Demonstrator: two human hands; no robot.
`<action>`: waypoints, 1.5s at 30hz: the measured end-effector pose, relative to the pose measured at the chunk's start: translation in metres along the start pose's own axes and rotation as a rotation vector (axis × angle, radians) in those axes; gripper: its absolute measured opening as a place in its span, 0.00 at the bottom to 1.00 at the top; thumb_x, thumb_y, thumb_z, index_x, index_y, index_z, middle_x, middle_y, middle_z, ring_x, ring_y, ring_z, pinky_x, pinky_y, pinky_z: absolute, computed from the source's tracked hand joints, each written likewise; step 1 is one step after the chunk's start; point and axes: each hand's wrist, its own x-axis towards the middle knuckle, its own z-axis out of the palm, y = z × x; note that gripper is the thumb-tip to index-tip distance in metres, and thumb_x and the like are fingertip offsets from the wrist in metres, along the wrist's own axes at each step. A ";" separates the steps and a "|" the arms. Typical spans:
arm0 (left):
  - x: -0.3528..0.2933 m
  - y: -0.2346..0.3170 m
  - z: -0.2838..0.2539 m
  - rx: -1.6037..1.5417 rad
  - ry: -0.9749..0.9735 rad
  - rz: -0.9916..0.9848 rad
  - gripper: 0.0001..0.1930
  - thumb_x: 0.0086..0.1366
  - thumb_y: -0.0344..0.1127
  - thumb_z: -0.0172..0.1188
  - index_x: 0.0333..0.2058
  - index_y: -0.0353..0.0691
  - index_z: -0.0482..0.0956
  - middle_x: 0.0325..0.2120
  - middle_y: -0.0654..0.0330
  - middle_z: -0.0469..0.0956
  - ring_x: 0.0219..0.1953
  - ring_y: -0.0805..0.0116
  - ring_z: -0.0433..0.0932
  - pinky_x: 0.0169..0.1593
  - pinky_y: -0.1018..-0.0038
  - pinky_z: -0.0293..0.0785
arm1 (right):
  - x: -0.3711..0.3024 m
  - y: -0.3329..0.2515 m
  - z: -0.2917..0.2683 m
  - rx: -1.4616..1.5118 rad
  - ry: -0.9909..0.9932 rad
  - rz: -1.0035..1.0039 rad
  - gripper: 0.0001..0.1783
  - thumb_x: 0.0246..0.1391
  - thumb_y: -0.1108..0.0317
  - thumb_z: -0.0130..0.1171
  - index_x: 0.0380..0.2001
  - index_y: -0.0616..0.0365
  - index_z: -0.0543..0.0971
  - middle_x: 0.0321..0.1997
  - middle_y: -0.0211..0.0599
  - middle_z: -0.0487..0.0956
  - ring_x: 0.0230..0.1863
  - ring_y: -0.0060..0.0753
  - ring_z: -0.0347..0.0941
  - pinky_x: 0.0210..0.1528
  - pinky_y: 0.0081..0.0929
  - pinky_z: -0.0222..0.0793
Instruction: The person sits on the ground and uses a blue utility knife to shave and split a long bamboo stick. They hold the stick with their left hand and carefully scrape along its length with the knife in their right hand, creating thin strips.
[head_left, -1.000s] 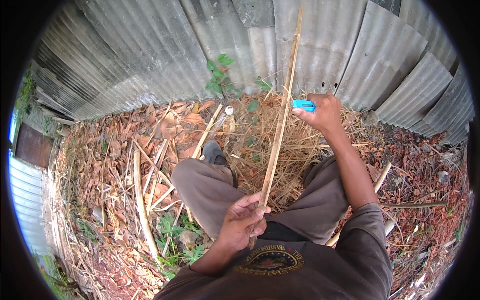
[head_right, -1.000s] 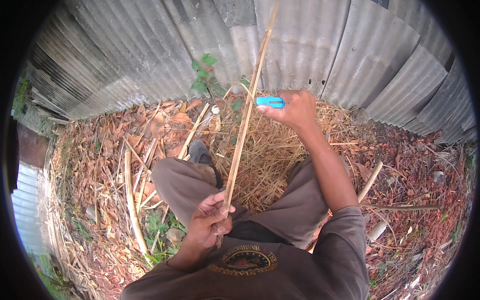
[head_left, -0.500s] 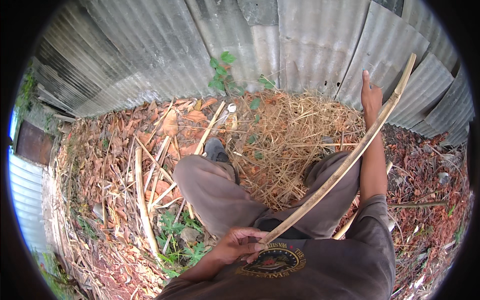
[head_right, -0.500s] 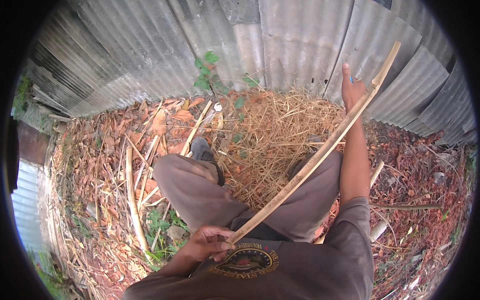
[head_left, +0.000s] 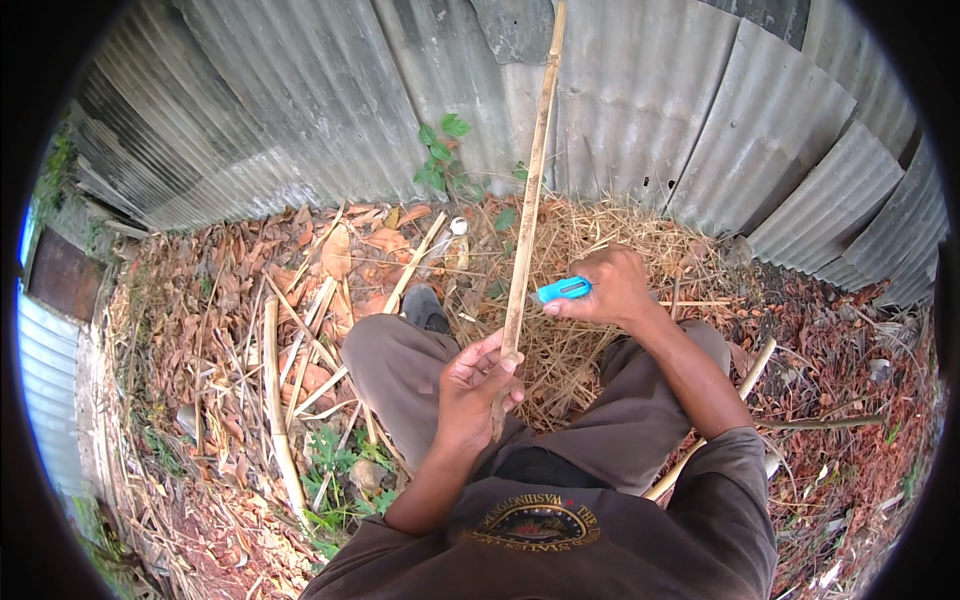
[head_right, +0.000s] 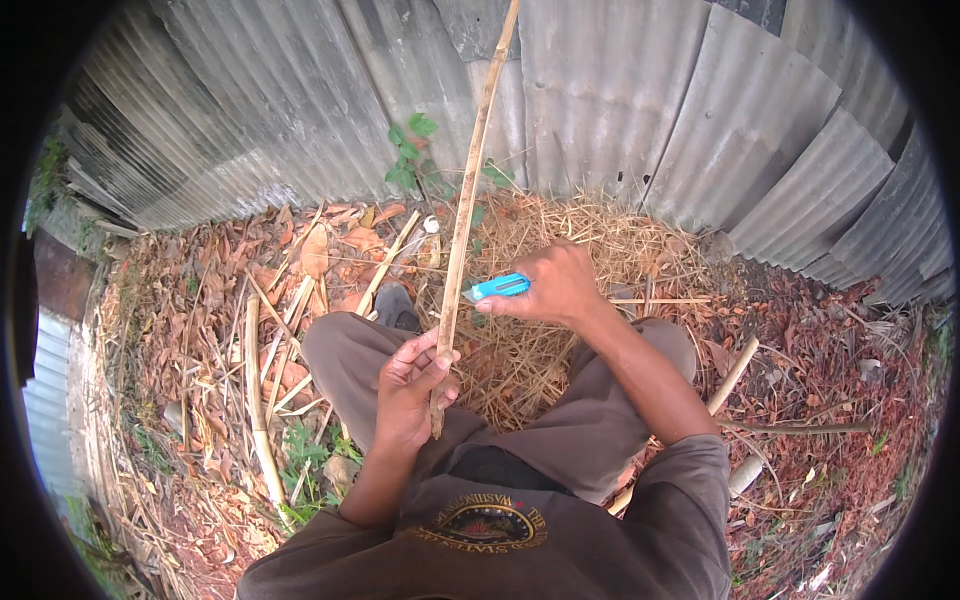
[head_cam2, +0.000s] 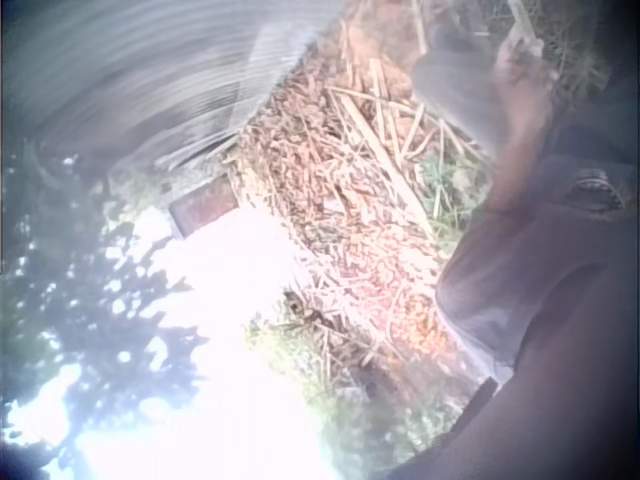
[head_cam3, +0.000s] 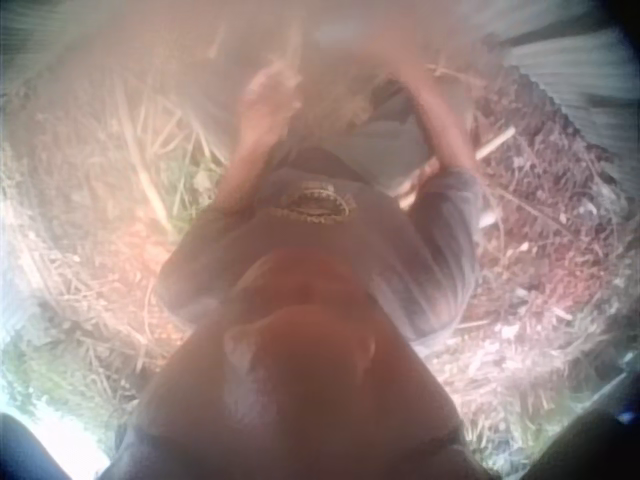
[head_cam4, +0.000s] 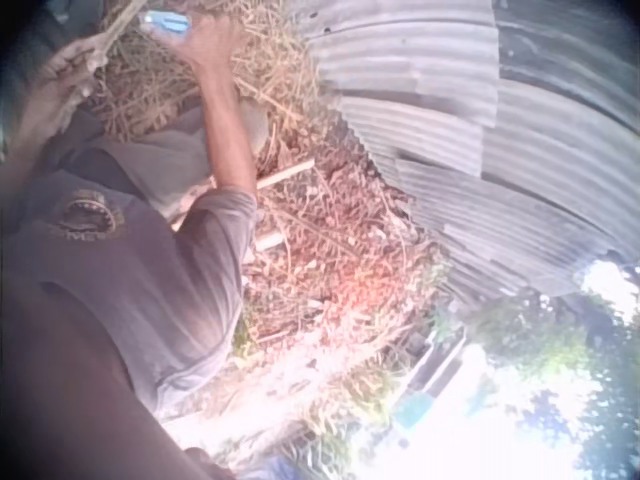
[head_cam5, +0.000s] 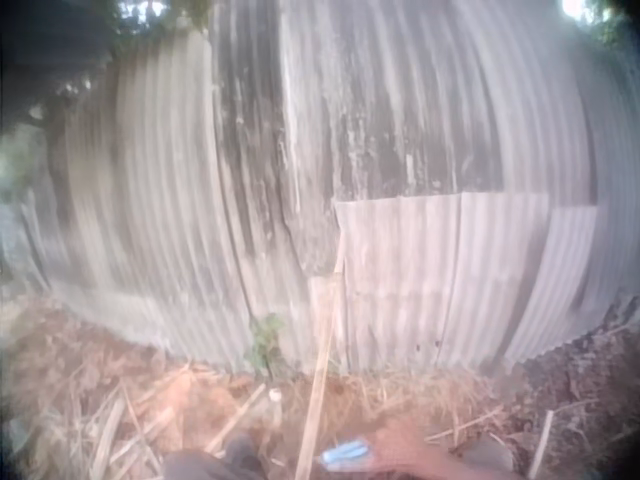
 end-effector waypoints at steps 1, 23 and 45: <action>0.000 0.000 0.003 -0.001 0.003 -0.001 0.18 0.63 0.21 0.57 0.52 0.31 0.71 0.35 0.54 0.78 0.21 0.72 0.74 0.21 0.82 0.66 | 0.001 -0.005 0.003 0.011 -0.014 -0.059 0.38 0.36 0.24 0.59 0.08 0.52 0.75 0.08 0.33 0.72 0.12 0.38 0.70 0.19 0.36 0.66; -0.030 -0.002 -0.001 0.064 -0.063 0.066 0.17 0.63 0.17 0.55 0.52 0.31 0.73 0.36 0.52 0.77 0.20 0.72 0.74 0.21 0.79 0.69 | 0.014 0.007 0.003 -0.069 0.132 0.166 0.38 0.39 0.25 0.58 0.10 0.54 0.78 0.07 0.38 0.71 0.12 0.42 0.72 0.18 0.39 0.66; -0.059 0.003 -0.008 0.285 -0.151 0.126 0.18 0.64 0.18 0.54 0.54 0.29 0.73 0.36 0.56 0.75 0.21 0.73 0.74 0.20 0.81 0.67 | 0.028 0.055 -0.012 -0.199 0.401 0.046 0.40 0.39 0.25 0.55 0.06 0.55 0.69 0.07 0.38 0.67 0.12 0.45 0.69 0.18 0.39 0.64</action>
